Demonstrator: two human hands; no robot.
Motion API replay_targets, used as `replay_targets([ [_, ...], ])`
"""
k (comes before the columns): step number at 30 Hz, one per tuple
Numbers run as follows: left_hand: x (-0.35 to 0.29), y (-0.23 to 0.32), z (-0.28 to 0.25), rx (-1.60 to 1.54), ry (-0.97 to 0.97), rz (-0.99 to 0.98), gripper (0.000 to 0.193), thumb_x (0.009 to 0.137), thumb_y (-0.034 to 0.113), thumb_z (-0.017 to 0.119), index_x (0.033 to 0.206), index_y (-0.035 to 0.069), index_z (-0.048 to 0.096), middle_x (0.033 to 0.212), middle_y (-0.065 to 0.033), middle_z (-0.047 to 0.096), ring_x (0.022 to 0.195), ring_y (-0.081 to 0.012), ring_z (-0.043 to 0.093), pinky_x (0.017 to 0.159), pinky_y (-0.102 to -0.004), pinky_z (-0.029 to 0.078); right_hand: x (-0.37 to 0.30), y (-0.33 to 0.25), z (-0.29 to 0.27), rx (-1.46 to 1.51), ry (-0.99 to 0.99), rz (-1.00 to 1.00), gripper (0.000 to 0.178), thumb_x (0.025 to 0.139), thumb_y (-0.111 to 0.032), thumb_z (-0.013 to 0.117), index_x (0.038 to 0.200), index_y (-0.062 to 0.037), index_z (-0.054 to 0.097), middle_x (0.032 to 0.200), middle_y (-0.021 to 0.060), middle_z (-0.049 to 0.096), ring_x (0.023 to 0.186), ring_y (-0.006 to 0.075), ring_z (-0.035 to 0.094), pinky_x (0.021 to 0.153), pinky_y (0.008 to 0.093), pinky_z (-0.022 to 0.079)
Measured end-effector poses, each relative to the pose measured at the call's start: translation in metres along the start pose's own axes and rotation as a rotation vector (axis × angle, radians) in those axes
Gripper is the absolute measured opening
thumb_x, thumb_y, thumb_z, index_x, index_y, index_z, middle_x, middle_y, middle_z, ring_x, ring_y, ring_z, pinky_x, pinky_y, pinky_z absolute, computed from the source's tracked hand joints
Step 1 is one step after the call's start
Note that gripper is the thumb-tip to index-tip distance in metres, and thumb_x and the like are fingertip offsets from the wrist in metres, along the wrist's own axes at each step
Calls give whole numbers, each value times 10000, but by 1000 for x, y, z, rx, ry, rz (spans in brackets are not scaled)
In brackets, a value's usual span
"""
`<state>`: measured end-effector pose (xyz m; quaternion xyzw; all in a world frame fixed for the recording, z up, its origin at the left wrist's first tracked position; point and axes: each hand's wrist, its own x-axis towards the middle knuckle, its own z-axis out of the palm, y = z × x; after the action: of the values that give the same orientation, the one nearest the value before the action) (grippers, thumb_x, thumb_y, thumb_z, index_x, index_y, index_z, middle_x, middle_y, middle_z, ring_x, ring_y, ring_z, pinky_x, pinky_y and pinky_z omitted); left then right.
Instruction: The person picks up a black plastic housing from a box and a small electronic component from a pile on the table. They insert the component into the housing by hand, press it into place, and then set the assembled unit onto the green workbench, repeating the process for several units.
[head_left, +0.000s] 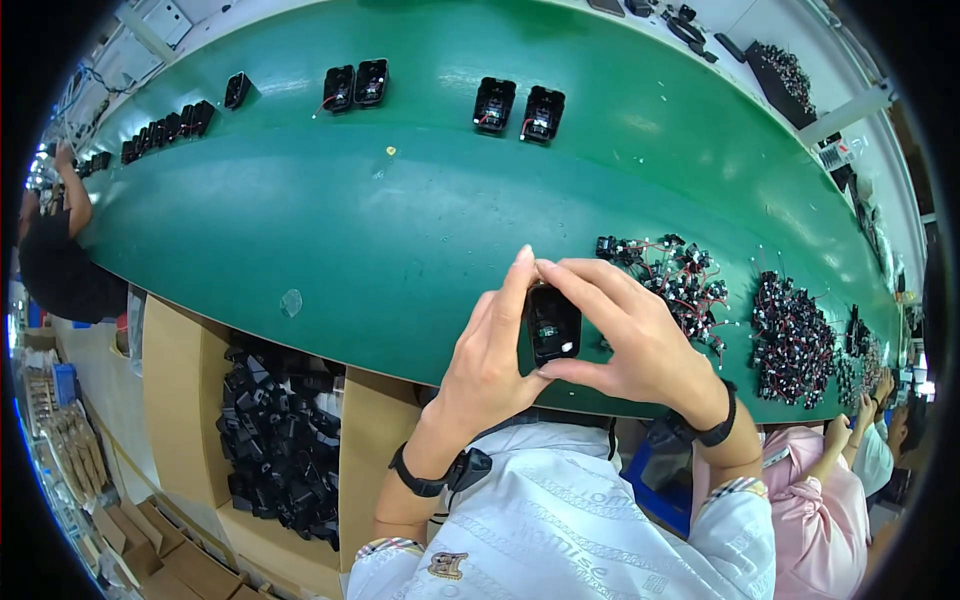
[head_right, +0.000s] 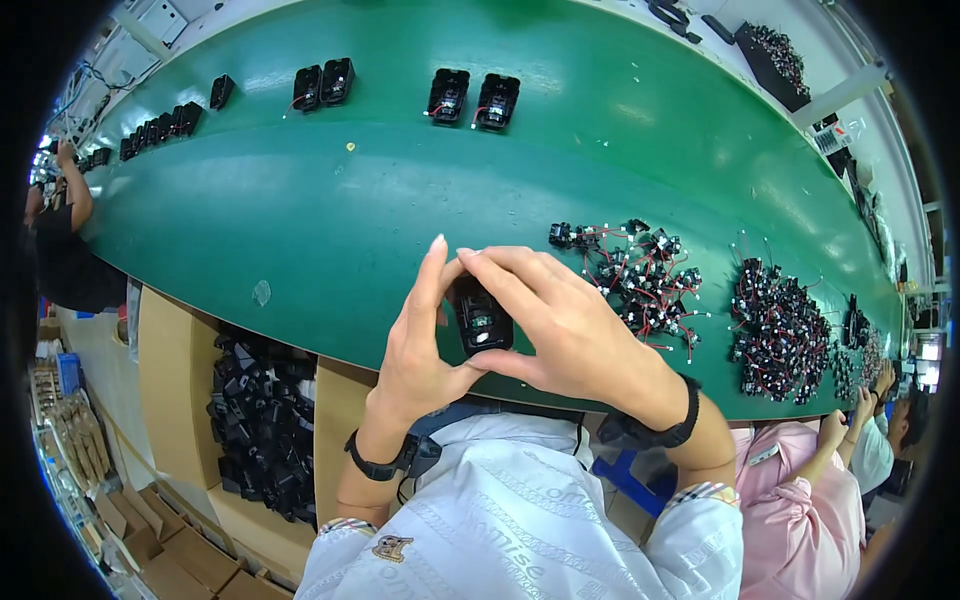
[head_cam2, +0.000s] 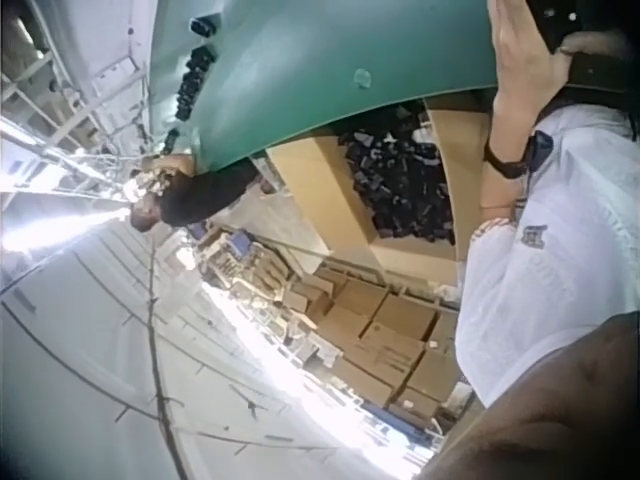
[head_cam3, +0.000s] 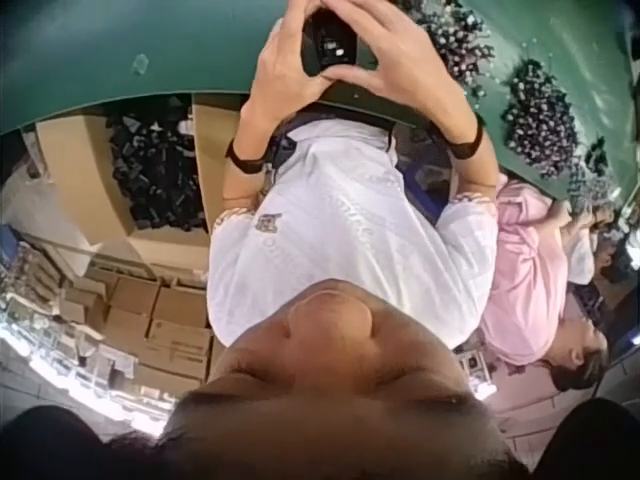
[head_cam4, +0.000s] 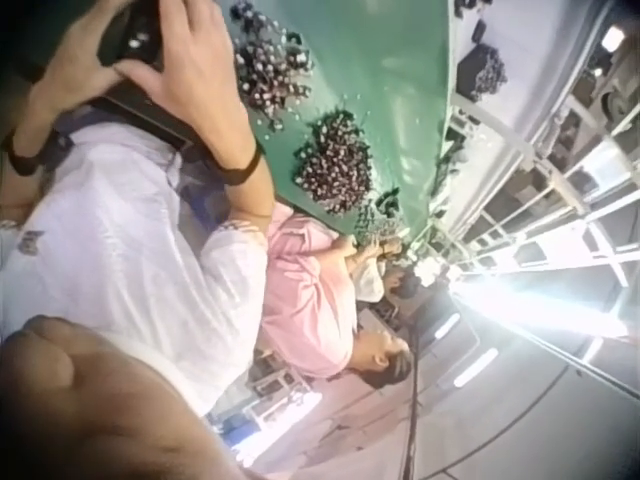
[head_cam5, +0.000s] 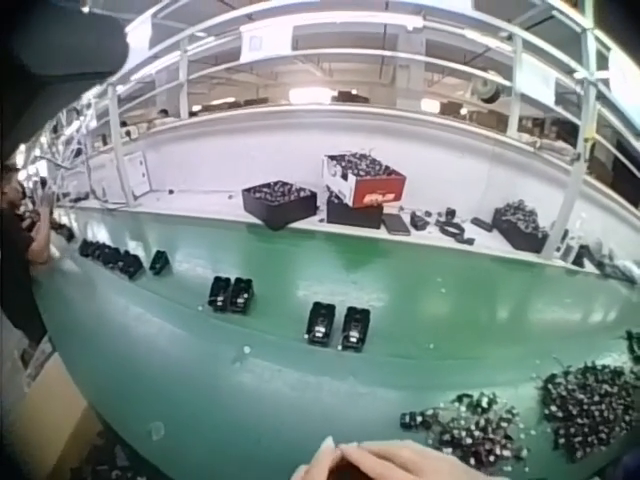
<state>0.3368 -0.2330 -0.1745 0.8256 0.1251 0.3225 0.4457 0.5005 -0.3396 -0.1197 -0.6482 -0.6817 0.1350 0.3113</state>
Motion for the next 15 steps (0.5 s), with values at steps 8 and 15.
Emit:
replay_targets([
  [8,-17,16,-82,112,128,-200,712,712,0,797,1368,33,523,1331,-176,590,1035,-246,647,833,-326,544,55,42,-29,-205,49,-48,673,721,-275,824,1259,34,565,1209,209,641,1003,346,683,840,400,580],
  [15,-204,-98,-231,701,162,-968,505,841,145,723,1283,-11,536,1176,-153,638,1046,-255,636,933,-352,490,98,191,-38,-394,80,274,669,760,-374,779,1272,4,573,1190,209,624,1080,374,624,952,440,513],
])
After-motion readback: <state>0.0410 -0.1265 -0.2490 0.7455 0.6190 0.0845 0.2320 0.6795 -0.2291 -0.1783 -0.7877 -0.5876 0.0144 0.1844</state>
